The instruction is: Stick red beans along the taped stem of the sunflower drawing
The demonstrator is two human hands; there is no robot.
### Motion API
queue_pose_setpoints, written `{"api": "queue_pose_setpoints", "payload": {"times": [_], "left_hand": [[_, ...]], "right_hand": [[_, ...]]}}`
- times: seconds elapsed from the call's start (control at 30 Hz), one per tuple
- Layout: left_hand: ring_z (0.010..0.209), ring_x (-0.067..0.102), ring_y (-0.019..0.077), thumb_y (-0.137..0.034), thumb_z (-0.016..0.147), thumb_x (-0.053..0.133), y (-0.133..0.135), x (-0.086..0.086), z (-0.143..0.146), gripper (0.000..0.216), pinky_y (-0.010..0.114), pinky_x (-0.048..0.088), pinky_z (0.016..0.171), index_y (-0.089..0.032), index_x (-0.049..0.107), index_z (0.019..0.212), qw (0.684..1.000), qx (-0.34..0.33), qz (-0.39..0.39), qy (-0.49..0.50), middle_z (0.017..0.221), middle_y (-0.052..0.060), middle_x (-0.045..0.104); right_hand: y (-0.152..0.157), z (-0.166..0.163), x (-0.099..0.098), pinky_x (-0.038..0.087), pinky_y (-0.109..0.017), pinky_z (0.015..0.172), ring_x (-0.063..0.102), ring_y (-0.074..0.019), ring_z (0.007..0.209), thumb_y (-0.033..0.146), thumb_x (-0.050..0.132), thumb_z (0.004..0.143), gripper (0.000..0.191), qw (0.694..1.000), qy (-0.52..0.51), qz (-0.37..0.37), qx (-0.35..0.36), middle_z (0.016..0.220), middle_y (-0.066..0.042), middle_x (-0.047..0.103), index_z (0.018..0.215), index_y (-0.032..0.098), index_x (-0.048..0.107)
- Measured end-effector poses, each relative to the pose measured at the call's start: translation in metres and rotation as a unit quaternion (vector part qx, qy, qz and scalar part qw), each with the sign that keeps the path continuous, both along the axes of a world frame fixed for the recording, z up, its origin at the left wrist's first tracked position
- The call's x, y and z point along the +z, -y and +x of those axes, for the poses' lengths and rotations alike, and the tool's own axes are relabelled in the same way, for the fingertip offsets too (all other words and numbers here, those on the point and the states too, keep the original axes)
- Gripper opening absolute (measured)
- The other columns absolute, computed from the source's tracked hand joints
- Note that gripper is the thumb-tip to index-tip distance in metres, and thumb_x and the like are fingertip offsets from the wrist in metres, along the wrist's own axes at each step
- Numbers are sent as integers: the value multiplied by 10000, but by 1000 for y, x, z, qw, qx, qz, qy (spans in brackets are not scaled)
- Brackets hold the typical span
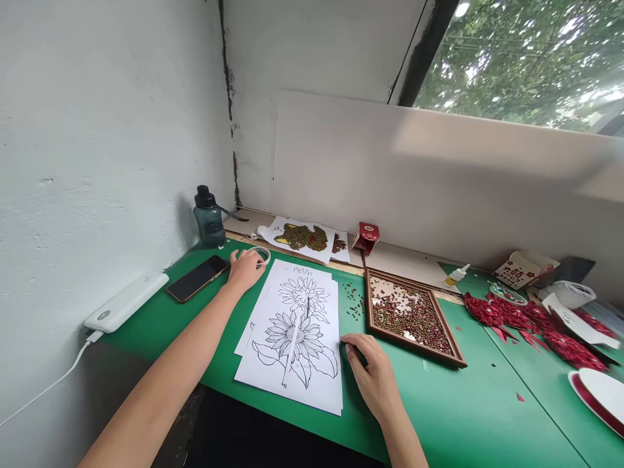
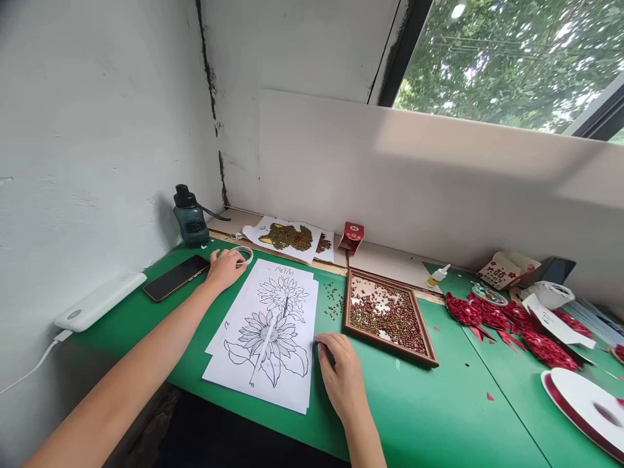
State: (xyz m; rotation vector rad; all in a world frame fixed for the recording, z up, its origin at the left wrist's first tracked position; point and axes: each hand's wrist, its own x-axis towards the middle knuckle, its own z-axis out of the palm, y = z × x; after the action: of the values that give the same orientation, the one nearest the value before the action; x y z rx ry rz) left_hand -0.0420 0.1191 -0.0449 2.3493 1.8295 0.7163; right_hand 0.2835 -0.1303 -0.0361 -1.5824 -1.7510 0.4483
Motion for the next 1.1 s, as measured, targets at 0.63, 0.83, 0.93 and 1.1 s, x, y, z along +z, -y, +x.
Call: {"api": "queue_pose_setpoints", "payload": {"times": [0.63, 0.83, 0.93, 1.1], "left_hand": [[1132, 603, 255, -252, 944, 559, 37, 34, 28, 155, 423, 469, 1016, -247, 697, 1014, 979, -199, 16, 25, 1165, 40, 683], [965, 635, 218, -187, 899, 602, 86, 33, 54, 128, 385, 499, 896, -238, 717, 874, 928, -370, -13, 46, 1040, 31, 697], [972, 640, 220, -185, 897, 619, 100, 30, 57, 127, 389, 491, 915, -238, 732, 877, 921, -387, -16, 49, 1036, 33, 700], [974, 643, 219, -162, 885, 636, 103, 27, 57, 144, 391, 488, 911, -242, 753, 860, 919, -390, -23, 51, 1026, 23, 712]], "right_hand": [[1, -1, 1, 557, -421, 867, 662, -276, 1042, 322, 472, 1042, 237, 1000, -2, 0, 4, 1092, -99, 719, 1055, 250, 697], [1, 0, 0, 548, -414, 870, 652, -276, 1054, 311, 465, 1046, 235, 1000, 0, -8, 6, 1105, -97, 712, 1067, 254, 692], [2, -1, 1, 543, -404, 853, 651, -272, 1046, 304, 462, 1044, 236, 1000, 6, -9, 3, 1103, -91, 713, 1066, 257, 692], [2, -2, 2, 549, -399, 848, 661, -270, 1035, 295, 473, 1033, 228, 1000, 9, 2, 4, 1090, -89, 720, 1051, 253, 696]]}}
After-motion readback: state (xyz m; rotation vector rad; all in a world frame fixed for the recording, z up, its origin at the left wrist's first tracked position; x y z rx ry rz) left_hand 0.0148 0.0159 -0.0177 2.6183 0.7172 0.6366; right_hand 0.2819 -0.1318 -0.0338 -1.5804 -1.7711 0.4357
